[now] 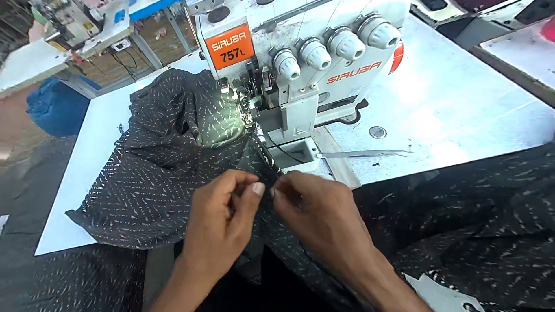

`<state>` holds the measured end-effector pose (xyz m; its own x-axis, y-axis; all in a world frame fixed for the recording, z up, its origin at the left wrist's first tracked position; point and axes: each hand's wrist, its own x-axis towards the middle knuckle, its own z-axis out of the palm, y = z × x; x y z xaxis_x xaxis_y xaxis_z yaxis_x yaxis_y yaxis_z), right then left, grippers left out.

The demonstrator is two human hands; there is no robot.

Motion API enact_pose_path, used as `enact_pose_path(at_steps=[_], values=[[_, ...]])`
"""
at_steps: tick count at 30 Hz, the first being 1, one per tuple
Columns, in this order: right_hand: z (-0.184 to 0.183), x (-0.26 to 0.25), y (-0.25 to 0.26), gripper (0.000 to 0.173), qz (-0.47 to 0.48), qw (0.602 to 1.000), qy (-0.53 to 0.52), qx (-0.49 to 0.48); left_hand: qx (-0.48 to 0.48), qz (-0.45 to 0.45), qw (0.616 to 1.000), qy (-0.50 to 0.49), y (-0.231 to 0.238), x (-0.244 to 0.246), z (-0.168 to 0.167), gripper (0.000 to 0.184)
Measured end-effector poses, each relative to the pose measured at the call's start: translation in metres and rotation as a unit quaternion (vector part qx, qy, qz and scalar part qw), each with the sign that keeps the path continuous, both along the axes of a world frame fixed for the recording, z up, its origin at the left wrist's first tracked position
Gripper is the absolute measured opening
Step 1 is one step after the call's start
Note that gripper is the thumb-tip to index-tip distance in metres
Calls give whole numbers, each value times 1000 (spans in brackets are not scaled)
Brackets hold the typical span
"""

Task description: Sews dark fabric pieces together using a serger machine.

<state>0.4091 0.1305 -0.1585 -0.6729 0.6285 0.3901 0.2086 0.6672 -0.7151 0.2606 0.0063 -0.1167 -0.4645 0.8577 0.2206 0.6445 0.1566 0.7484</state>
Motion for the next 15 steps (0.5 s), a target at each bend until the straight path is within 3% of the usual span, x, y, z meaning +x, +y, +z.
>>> enact_pose_path(at_steps=[2,3,7,10,13,15], values=[[4,3,-1,8,52,989,53,-131,-24,10,998,50,14,5,-7,35],[6,2,1,8,41,989,60,-131,-41,25,996,79,20,8,-11,38],[29,-23,26,14,-29,997,59,42,-41,81,985,147,35,18,-26,35],[55,-44,33,28,-24,986,-46,157,-12,119,982,144,44,23,-35,17],[69,-57,33,26,-12,968,-157,195,21,119,989,84,45,22,-37,17],[75,-55,42,22,28,969,-168,179,30,96,994,36,39,21,-34,18]])
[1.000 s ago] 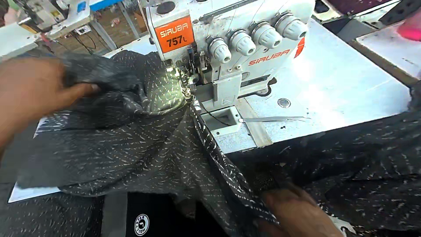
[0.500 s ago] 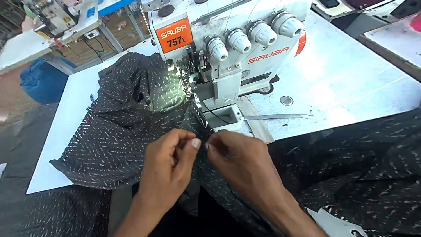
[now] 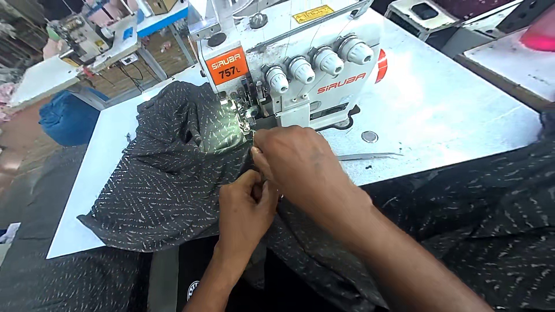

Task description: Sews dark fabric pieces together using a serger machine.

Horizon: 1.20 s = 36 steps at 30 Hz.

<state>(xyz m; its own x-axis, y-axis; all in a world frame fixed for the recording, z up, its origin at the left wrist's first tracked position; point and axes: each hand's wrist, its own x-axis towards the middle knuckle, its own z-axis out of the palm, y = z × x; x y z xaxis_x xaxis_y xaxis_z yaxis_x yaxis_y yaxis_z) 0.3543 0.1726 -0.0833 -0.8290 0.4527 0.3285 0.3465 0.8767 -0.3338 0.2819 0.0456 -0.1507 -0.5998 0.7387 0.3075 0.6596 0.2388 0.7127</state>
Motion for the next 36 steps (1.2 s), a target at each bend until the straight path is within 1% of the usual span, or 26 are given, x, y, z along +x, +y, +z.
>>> enact_pose_path(at_steps=[2,3,6,7,8,10,11,12,13,14,16,18,19,20,21,23,24,25,26,27,28,30,31,33,34,36], values=[[2,0,12,22,18,1000,6,-17,-2,-14,1000,-19,-8,-1,4,18],[3,0,17,21,4,1000,11,-7,-3,-16,999,-40,-10,-3,8,18],[-3,7,34,16,-121,990,62,24,43,-21,980,-194,-16,-8,18,23],[-11,15,34,15,-150,984,93,11,62,-16,970,-233,-19,-9,19,25],[-22,22,30,15,-153,979,133,-17,77,-7,966,-248,-20,-10,19,27],[-44,29,14,17,-91,967,199,-127,90,6,975,-202,-20,-10,18,29],[-53,27,6,23,-59,959,213,-178,85,11,983,-160,-20,-8,17,29],[-60,24,0,29,-37,954,223,-196,73,11,990,-121,-19,-6,16,27],[-63,20,-2,31,-19,958,229,-174,70,6,993,-93,-17,-4,16,24],[-62,16,1,32,4,965,229,-130,75,4,993,-87,-14,-1,16,22],[-54,11,12,34,73,976,197,-50,77,7,990,-117,-11,2,18,19],[-48,6,24,19,127,974,187,-2,72,10,983,-168,-12,4,19,16],[-46,5,29,16,126,971,202,-9,71,11,980,-188,-13,5,19,15],[-46,7,34,16,101,967,229,-46,72,9,976,-207,-12,7,20,14],[-48,10,36,16,56,958,260,-103,75,4,971,-227,-13,8,21,14],[-57,17,29,14,-62,925,309,-214,82,-7,962,-259,-13,8,23,14],[-61,21,21,18,-97,913,317,-238,86,-12,961,-262,-12,8,23,14],[-65,25,11,24,-100,910,315,-251,86,-18,963,-255,-11,9,23,13],[-70,28,4,28,-79,910,311,-262,80,-25,968,-235,-10,10,23,12],[-74,29,0,28,-41,910,300,-285,71,-32,974,-212,-8,11,22,11],[-76,29,1,25,-1,904,279,-325,62,-39,978,-195,-7,13,20,9],[-78,30,8,13,72,878,233,-413,46,-47,982,-179,-5,16,18,8],[-79,30,11,12,87,876,214,-423,42,-48,983,-173,-6,16,18,7],[-80,33,13,19,92,898,180,-391,38,-48,987,-147,-10,15,16,9],[-79,34,12,23,88,898,180,-392,35,-51,991,-121,-11,16,13,11],[-75,33,12,27,89,872,203,-436,21,-59,995,-77,-12,24,3,19]])
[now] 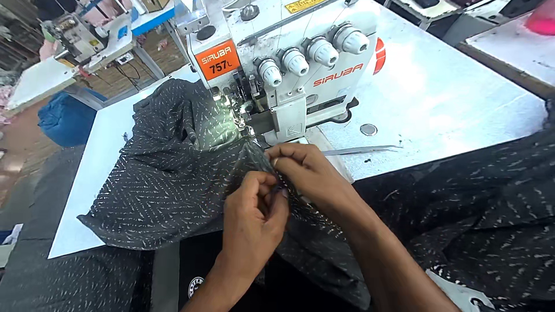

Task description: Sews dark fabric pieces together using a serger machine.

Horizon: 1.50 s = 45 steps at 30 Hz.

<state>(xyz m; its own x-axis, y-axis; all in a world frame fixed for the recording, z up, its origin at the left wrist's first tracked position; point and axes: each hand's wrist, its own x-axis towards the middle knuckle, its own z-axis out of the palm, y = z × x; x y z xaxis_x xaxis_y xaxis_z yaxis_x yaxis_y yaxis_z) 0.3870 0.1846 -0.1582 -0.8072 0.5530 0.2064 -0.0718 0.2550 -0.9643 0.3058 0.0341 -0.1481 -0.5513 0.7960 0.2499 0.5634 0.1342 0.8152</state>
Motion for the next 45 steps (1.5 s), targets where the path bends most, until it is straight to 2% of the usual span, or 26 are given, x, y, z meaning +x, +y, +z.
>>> enact_pose_path(at_steps=[3,6,11,14,18,23,27,32,35,37,39,42,45], values=[[6,-6,-1,30,-41,999,-27,6,-25,-40,999,-14,1,13,-12,18],[0,0,2,19,-72,996,-38,39,-50,-92,994,9,-13,10,0,18],[-3,13,7,20,-8,999,29,-28,38,10,989,142,-9,-41,36,20],[-5,13,0,25,1,1000,11,-23,24,22,971,235,15,-70,47,21],[-7,15,-8,13,-130,990,-43,30,-42,-8,957,288,28,-90,47,18],[-6,14,-13,15,-173,984,-47,14,-69,-60,967,238,33,-103,59,12],[-3,16,-15,14,-154,988,-25,-15,-56,-148,967,199,34,-120,63,12],[-7,14,-11,21,-146,986,-18,-78,-52,-178,962,199,34,-125,64,16],[-4,12,-6,18,-89,986,-21,-140,-40,-200,950,235,33,-127,63,19],[3,14,-1,25,-41,978,-24,-204,-31,-207,939,272,33,-126,61,20],[10,18,2,18,-24,971,-20,-236,-23,-211,928,305,35,-124,61,23],[9,17,0,9,-34,972,-13,-232,-14,-219,916,335,37,-123,61,25],[5,14,-6,8,-44,976,-4,-215,0,-229,912,340,39,-127,59,24]])
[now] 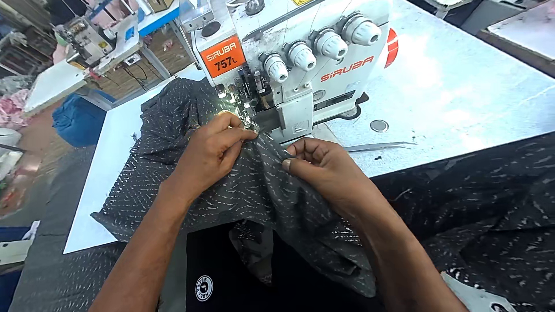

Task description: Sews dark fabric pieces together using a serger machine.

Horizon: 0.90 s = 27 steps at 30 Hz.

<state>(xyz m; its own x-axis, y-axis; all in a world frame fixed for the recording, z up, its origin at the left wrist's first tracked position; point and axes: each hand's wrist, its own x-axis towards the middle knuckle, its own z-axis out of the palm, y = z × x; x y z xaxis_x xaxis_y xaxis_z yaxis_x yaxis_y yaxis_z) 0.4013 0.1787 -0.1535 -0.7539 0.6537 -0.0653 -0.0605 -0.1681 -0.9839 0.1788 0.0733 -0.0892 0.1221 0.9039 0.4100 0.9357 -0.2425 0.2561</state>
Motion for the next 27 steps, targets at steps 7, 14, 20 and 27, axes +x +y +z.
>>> enact_pose_path(at_steps=[7,14,20,27], values=[[0,-9,-10,10,-4,1000,7,9,37,-27,999,1,4,-17,-9,25],[-4,-15,-22,16,13,999,38,25,23,1,1000,20,-5,-24,-2,22],[-8,-15,-25,10,2,998,24,50,-8,296,955,-29,-72,13,-48,67],[-10,-21,-35,17,73,995,65,-31,129,282,951,-21,-86,-23,-30,34]])
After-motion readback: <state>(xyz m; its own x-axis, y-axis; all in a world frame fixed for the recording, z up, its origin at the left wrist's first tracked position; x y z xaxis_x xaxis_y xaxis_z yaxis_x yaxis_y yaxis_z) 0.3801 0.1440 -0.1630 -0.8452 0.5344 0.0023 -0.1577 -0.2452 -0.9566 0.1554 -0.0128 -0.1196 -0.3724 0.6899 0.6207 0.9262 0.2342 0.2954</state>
